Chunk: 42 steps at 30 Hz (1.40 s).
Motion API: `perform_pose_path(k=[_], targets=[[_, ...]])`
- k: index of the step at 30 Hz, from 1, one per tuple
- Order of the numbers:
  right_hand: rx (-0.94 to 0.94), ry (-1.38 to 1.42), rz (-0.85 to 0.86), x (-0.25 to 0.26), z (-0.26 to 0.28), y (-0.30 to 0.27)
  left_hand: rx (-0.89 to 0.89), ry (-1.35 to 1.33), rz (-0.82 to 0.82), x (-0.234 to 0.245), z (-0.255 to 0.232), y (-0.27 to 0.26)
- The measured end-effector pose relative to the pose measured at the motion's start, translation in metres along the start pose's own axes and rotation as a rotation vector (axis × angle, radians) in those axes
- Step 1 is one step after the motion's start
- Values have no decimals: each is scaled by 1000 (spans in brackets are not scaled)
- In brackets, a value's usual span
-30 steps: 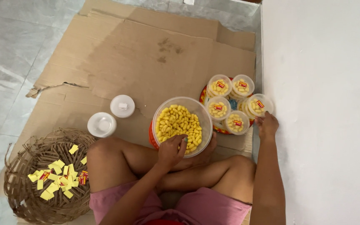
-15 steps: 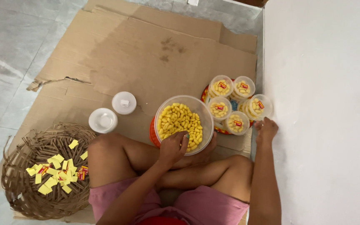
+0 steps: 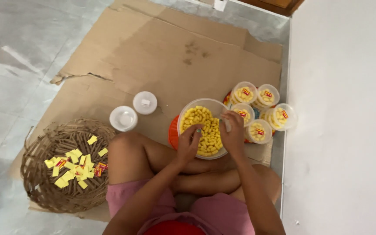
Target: Manually filling small plastic containers with yellow snacks and closing them with lids.
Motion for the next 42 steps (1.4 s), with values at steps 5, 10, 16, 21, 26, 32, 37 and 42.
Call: perform_pose_path(k=[5,10,16,21,26,32,37,42], targets=[[-208,-43,167,-27,-6,-12,-28,263,-196,98,2,56],[-178,-35,164,-26,-1,-11,168,387,-274,207,149,115],[-225,-81,137,-24,-6,-14,457,1061,-130,297,307,111],[-222,-46,150,-25,-10,-15,579,1239,-42,310,328,96],[-232,-46,144,-28,-2,-16,590,1224,-46,311,332,96],[-253,-8,134,-26,2,-14,544,1180,-62,306,286,101],[-257,-15,134,-26,3,-12,559,1106,-46,302,267,103],[-257,-13,124,-25,-2,-15,613,1101,-36,304,253,105]])
Point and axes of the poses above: each hand's wrist, its own y-axis towards the middle knuckle, its own x-axis out of the back of the hand, z = x × y, the point moved 9 cm from there along y, towards the middle knuckle, and after that the axes turned 10 degrees about y, right-handed, at the moved point
